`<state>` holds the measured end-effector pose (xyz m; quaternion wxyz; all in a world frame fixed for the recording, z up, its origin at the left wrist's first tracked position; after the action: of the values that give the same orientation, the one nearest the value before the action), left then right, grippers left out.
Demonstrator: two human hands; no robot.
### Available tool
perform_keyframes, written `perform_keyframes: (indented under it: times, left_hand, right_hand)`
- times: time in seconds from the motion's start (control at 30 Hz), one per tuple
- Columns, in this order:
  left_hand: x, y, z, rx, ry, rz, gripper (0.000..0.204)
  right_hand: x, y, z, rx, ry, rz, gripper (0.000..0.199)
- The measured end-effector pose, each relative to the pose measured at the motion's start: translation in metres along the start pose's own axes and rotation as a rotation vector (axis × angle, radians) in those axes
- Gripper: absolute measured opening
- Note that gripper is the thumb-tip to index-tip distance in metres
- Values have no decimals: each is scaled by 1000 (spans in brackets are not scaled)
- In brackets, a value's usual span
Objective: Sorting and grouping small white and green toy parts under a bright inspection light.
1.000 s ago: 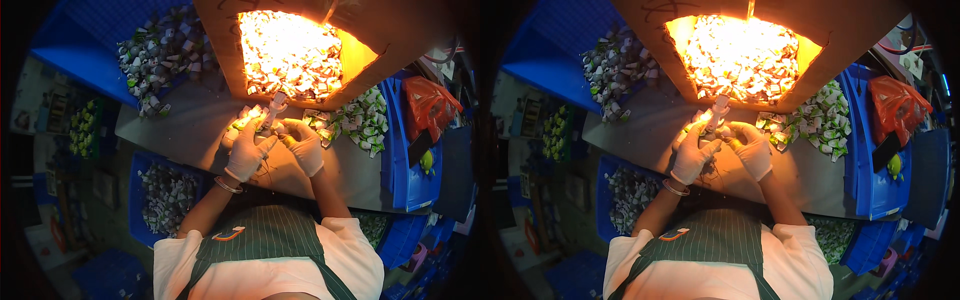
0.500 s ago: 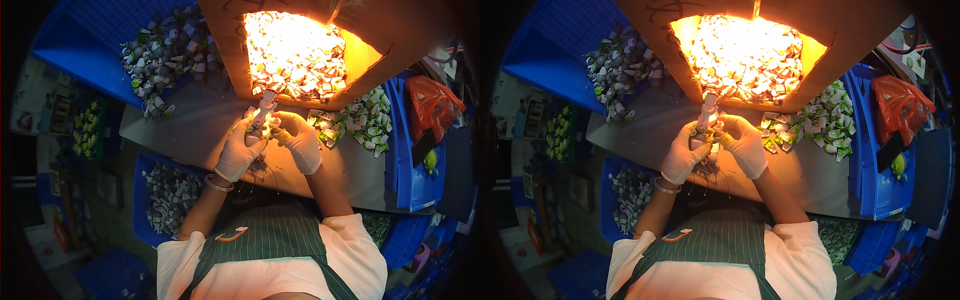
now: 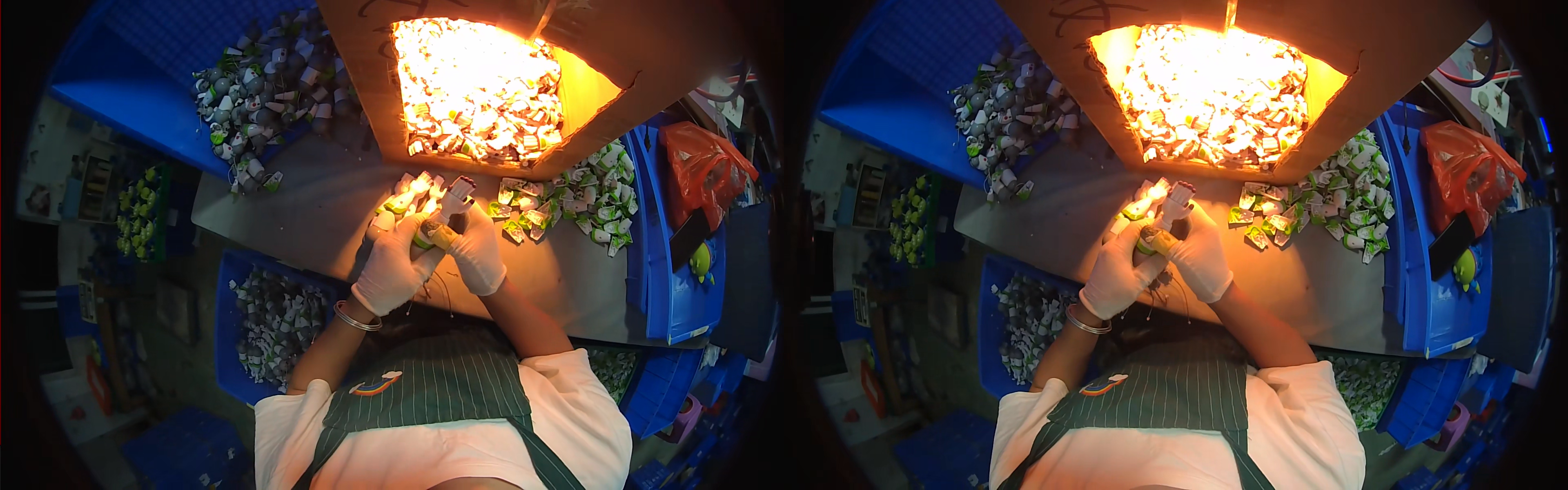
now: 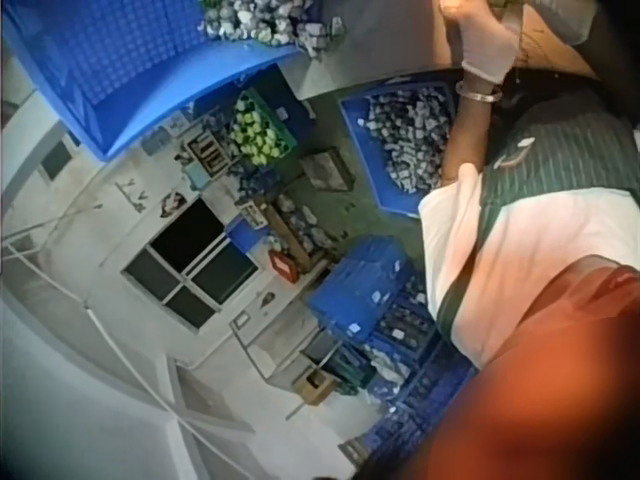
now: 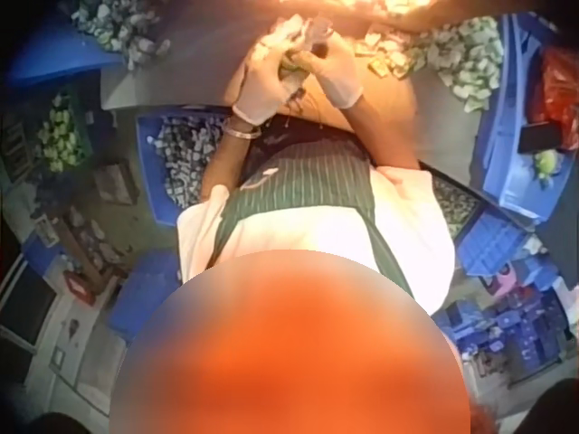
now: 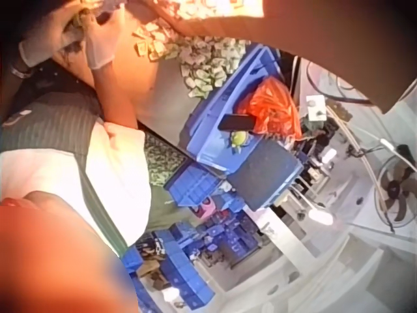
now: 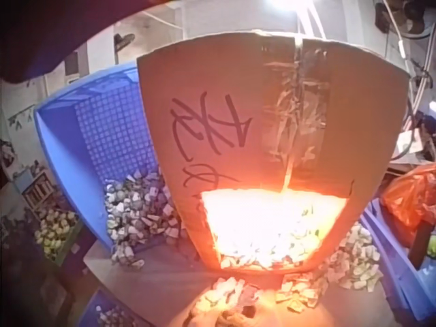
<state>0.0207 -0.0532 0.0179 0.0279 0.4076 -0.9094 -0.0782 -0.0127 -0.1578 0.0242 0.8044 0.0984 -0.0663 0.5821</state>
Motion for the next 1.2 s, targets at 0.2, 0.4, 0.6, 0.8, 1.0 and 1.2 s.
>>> perform_keyframes:
  times: [0.2,0.4,0.6,0.8,1.0,1.2]
  left_hand:
    - [-14,14,-50,226,-204,-11,24]
    - [-7,36,-94,644,-816,-32,20]
    - [-7,29,-90,651,-767,104,17]
    - [-16,25,-2,-437,438,316,25]
    - [-75,-6,13,-194,133,-102,36]
    - [-112,-62,64,188,-376,-185,43]
  right_hand:
    - [-5,-1,3,113,26,187,59]
    - [11,28,5,706,-39,635,67]
    - [9,2,32,-162,650,517,23]
    - [41,14,62,-793,1472,200,21]
    - [-12,-9,40,-488,904,-84,51]
    - [-48,-20,-54,-86,906,26,41]
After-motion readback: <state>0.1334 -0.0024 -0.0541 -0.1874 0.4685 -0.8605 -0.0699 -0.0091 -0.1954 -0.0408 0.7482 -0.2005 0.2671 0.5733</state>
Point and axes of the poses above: each hand's wrist, its own y-axis away from the middle knuckle, its own x-axis out of the palm, z = x × y, the point moved 9 cm from there along -y, towards the middle knuckle, and after that the axes turned 8 degrees about y, right-handed, at the moved point
